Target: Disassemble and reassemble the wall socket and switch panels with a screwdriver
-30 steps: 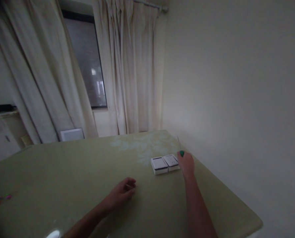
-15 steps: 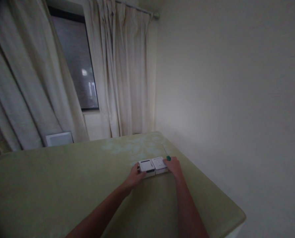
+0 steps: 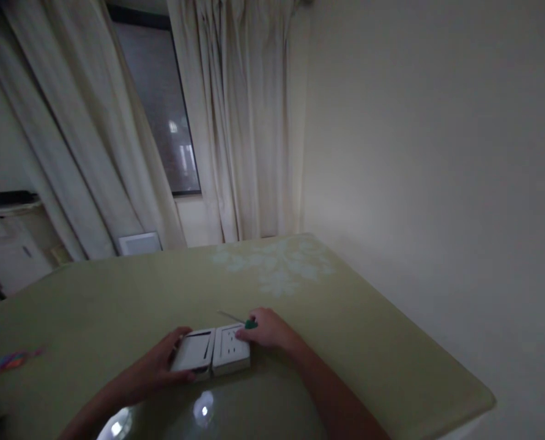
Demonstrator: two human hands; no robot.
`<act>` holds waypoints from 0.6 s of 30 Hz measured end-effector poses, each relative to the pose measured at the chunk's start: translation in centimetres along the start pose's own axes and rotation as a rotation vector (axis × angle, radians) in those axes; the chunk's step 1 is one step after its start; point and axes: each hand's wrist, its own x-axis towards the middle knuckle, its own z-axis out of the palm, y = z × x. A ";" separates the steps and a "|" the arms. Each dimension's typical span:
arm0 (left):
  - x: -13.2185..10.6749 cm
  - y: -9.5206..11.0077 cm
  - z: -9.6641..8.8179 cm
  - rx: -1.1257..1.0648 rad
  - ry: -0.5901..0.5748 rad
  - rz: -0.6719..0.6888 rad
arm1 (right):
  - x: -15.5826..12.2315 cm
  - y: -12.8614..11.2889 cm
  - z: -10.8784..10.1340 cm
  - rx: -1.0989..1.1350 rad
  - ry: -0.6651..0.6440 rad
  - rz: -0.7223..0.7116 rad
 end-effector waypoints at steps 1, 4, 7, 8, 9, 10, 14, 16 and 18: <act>-1.0 -0.4 -0.4 -0.035 -0.026 -0.010 | -0.1 -0.4 0.5 0.007 -0.015 -0.019; -2.8 -0.5 -0.9 -0.134 -0.078 0.009 | 0.0 -0.6 1.2 0.031 -0.010 -0.039; -3.2 0.1 -0.8 -0.144 -0.129 0.050 | 0.2 0.3 0.7 0.082 -0.050 -0.026; -3.2 0.3 -0.8 -0.150 -0.147 0.066 | 0.2 0.6 0.5 0.105 -0.081 -0.017; -3.2 0.4 -0.9 -0.160 -0.154 0.083 | 0.2 1.0 0.3 0.129 -0.116 -0.005; -3.1 0.4 -1.0 -0.169 -0.147 0.094 | 0.2 1.3 0.1 0.156 -0.151 0.008; -2.4 -0.8 -2.0 -0.143 0.108 0.022 | 0.2 2.1 -0.2 0.280 -0.248 0.046; -1.6 -2.2 -2.6 -0.136 0.294 -0.048 | 0.3 2.2 -0.1 0.334 -0.260 0.051; -0.7 -3.8 -3.0 -0.054 0.487 -0.109 | 0.6 2.3 0.0 0.372 -0.257 0.054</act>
